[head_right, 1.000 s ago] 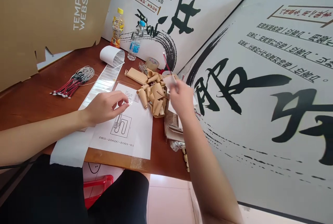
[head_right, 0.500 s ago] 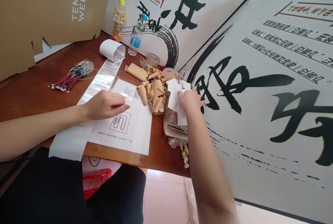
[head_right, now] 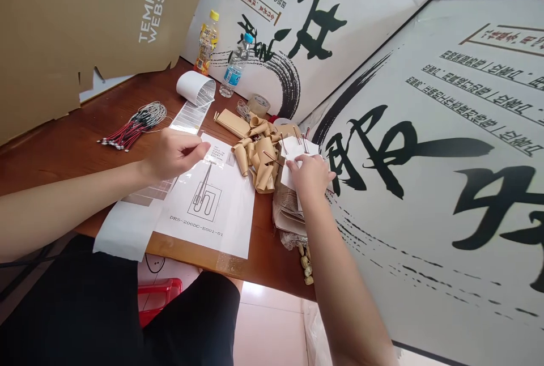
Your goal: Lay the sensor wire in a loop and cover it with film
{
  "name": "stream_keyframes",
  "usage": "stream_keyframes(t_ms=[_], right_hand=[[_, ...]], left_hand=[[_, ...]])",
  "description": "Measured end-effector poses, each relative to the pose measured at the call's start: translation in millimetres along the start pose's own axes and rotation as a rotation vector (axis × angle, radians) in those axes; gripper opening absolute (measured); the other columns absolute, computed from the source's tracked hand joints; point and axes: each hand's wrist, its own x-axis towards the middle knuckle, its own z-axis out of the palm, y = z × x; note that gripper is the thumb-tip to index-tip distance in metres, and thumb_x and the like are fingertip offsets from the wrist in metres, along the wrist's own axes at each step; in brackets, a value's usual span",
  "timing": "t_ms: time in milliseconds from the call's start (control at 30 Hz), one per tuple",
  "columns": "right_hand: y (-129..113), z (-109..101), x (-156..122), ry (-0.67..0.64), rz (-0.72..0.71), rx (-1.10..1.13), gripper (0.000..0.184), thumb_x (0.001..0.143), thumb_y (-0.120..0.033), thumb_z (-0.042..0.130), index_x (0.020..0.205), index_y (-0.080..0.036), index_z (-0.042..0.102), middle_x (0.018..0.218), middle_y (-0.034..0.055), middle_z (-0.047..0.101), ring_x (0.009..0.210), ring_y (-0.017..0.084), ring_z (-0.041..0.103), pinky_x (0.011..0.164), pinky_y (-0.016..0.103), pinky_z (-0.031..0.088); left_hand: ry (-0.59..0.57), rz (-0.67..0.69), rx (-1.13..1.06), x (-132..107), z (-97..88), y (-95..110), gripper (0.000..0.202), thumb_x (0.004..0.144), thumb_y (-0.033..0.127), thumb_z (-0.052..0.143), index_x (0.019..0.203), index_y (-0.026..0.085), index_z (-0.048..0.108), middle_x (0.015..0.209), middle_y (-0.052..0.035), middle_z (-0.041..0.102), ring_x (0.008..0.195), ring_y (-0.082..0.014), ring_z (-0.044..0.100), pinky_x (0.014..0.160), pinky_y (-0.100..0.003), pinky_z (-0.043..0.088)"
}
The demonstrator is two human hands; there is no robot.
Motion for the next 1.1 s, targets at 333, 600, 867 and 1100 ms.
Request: stream_keyframes(t_ms=[333, 600, 867, 1100], right_hand=[[-43, -18, -30, 0.044, -0.268, 0.249, 0.035, 0.099, -0.035, 0.044, 0.104, -0.017, 0.075, 0.109, 0.0156, 0.072, 0.099, 0.029, 0.068, 0.096, 0.046, 0.049], [-121, 44, -46, -0.219, -0.42, 0.224, 0.032, 0.095, -0.029, 0.061, 0.118, -0.012, 0.074, 0.118, 0.0188, 0.073, 0.109, 0.033, 0.067, 0.096, 0.042, 0.05], [-137, 57, -31, -0.178, -0.398, 0.159, 0.033, 0.1, -0.026, 0.052, 0.125, -0.013, 0.069, 0.135, 0.0212, 0.062, 0.118, 0.034, 0.063, 0.099, 0.044, 0.05], [-193, 71, 23, -0.154, -0.454, 0.08, 0.04, 0.101, -0.039, 0.066, 0.135, -0.018, 0.063, 0.136, 0.0116, 0.065, 0.116, 0.025, 0.067, 0.097, 0.048, 0.059]], left_hand=[[0.16, -0.18, 0.052, 8, -8.0, -29, 0.05, 0.098, 0.034, 0.049, 0.052, 0.022, 0.031, 0.048, 0.0056, 0.028, 0.048, -0.0104, 0.028, 0.053, -0.033, 0.023], [0.131, -0.189, 0.069, 6, -5.3, -40, 0.051, 0.095, 0.034, 0.052, 0.051, 0.022, 0.029, 0.046, 0.0054, 0.028, 0.047, -0.0104, 0.029, 0.053, -0.032, 0.023], [0.175, -0.226, 0.126, 8, -8.3, -46, 0.05, 0.098, 0.035, 0.048, 0.055, 0.022, 0.027, 0.049, 0.0056, 0.027, 0.05, -0.0101, 0.027, 0.053, -0.031, 0.022], [-0.003, -0.138, 0.141, 1, 2.7, -45, 0.049, 0.094, 0.034, 0.052, 0.051, 0.022, 0.033, 0.047, 0.0045, 0.034, 0.049, -0.0112, 0.031, 0.054, -0.032, 0.026]])
